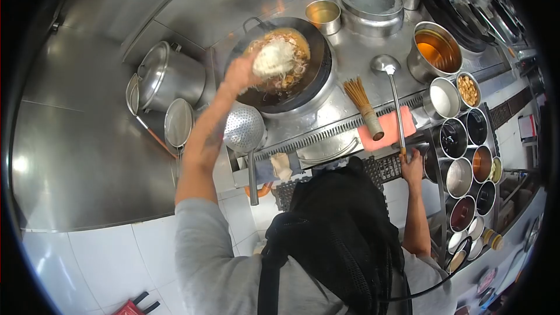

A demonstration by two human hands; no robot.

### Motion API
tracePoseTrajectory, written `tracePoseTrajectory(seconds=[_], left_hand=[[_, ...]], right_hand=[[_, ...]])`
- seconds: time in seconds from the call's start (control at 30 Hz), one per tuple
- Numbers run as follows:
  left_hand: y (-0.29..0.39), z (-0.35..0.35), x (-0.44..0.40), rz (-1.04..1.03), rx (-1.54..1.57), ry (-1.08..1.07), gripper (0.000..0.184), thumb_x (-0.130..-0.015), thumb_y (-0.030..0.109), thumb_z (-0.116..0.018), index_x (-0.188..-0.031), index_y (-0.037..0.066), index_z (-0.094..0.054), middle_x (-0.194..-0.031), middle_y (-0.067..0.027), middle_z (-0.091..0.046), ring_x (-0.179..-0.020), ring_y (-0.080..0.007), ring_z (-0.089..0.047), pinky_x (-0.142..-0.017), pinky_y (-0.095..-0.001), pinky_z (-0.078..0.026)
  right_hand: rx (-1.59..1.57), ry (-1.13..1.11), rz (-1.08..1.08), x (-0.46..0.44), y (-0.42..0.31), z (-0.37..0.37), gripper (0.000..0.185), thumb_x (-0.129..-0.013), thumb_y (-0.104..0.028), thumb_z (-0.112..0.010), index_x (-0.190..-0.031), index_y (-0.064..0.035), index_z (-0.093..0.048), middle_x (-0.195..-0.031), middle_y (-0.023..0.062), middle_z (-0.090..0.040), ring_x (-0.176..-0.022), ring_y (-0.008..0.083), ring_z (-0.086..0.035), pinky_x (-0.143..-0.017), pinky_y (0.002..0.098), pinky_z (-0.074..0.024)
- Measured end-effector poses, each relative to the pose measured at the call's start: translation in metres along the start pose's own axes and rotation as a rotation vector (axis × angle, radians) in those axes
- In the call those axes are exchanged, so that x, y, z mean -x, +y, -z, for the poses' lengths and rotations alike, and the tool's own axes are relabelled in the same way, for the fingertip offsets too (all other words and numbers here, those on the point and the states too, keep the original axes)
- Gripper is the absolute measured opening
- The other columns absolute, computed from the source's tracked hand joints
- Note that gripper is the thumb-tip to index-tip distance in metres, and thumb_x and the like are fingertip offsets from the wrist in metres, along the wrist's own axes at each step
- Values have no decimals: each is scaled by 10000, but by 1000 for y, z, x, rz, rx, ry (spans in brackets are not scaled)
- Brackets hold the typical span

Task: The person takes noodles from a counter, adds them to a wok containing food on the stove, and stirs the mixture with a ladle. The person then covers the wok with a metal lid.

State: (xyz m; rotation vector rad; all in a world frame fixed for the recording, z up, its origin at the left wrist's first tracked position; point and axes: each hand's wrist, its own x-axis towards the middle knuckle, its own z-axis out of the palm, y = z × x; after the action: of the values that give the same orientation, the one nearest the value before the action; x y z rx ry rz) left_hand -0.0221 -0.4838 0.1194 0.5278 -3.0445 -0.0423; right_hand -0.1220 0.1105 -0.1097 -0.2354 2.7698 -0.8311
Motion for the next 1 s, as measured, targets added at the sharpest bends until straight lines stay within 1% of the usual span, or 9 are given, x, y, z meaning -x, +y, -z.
tracePoseTrajectory(seconds=[0.17, 0.27, 0.33, 0.57, 0.7, 0.8, 0.9, 0.97, 1.0], left_hand=[[-25, 74, -60, -106, -1, -157, 935, -595, 254, -863, -1436, 145, -471, -1226, -206, -662, -1118, -388, -638, -996, -442, -506], [-11, 108, -71, -154, 5, -214, 908, -586, 244, -853, -1407, 104, -490, -1242, -200, -656, -1147, -369, -624, -1019, -417, -490], [4, 134, -68, -203, 52, -337, 905, -607, 248, -834, -1421, 72, -480, -1243, -180, -669, -1155, -331, -637, -1034, -392, -484], [24, 173, -39, -187, 91, -388, 874, -613, 193, -824, -1402, 44, -479, -1164, -183, -694, -1086, -331, -667, -987, -389, -507], [30, 158, -18, -209, 105, -359, 842, -617, 184, -829, -1376, 45, -491, -1104, -207, -698, -1047, -367, -674, -947, -397, -518], [28, 118, -4, -220, 106, -377, 822, -616, 184, -836, -1352, 54, -493, -1053, -231, -693, -1009, -395, -672, -904, -419, -528], [23, 77, 10, -195, 51, -283, 811, -614, 167, -827, -1341, 80, -476, -1033, -233, -687, -977, -423, -656, -856, -468, -534], [11, 47, 16, -205, 47, -213, 810, -607, 158, -823, -1339, 94, -482, -1031, -224, -684, -972, -426, -653, -858, -476, -532], [8, 39, 17, -214, 32, -145, 810, -600, 150, -820, -1338, 108, -488, -1029, -216, -680, -967, -429, -651, -860, -484, -529]], right_hand=[[-26, -103, -9, 4, -1, -17, 563, -862, -284, -740, -1271, 19, -498, -1168, 284, -619, -1079, 457, -609, -899, 506, -494], [-27, -142, -69, 9, -5, -20, 546, -858, -256, -740, -1257, 28, -500, -1082, 290, -652, -1010, 471, -638, -856, 516, -506], [-73, -69, 1, 9, -3, -24, 502, -858, -282, -741, -1169, 28, -499, -971, 293, -660, -920, 490, -647, -794, 532, -507], [-48, -121, -69, 2, -10, -18, 406, -868, -205, -694, -1162, 42, -560, -966, 279, -683, -941, 458, -664, -792, 523, -507], [-70, -153, -64, -5, -15, -15, 356, -879, -211, -678, -1121, 32, -582, -953, 280, -681, -936, 457, -661, -796, 520, -507], [-45, -8, 8, -9, -19, -12, 317, -900, -251, -674, -1035, 22, -585, -913, 294, -674, -901, 488, -657, -766, 530, -506], [-135, 21, 49, -12, -35, 7, 300, -902, -251, -671, -992, 18, -574, -825, 264, -646, -812, 454, -657, -739, 511, -502], [-209, -86, 54, -13, -46, 18, 271, -875, -236, -690, -939, 6, -588, -771, 183, -637, -672, 354, -610, -658, 428, -490], [-199, -82, 57, -13, -56, 25, 271, -875, -236, -690, -939, 6, -588, -771, 183, -637, -672, 354, -610, -658, 428, -490]])
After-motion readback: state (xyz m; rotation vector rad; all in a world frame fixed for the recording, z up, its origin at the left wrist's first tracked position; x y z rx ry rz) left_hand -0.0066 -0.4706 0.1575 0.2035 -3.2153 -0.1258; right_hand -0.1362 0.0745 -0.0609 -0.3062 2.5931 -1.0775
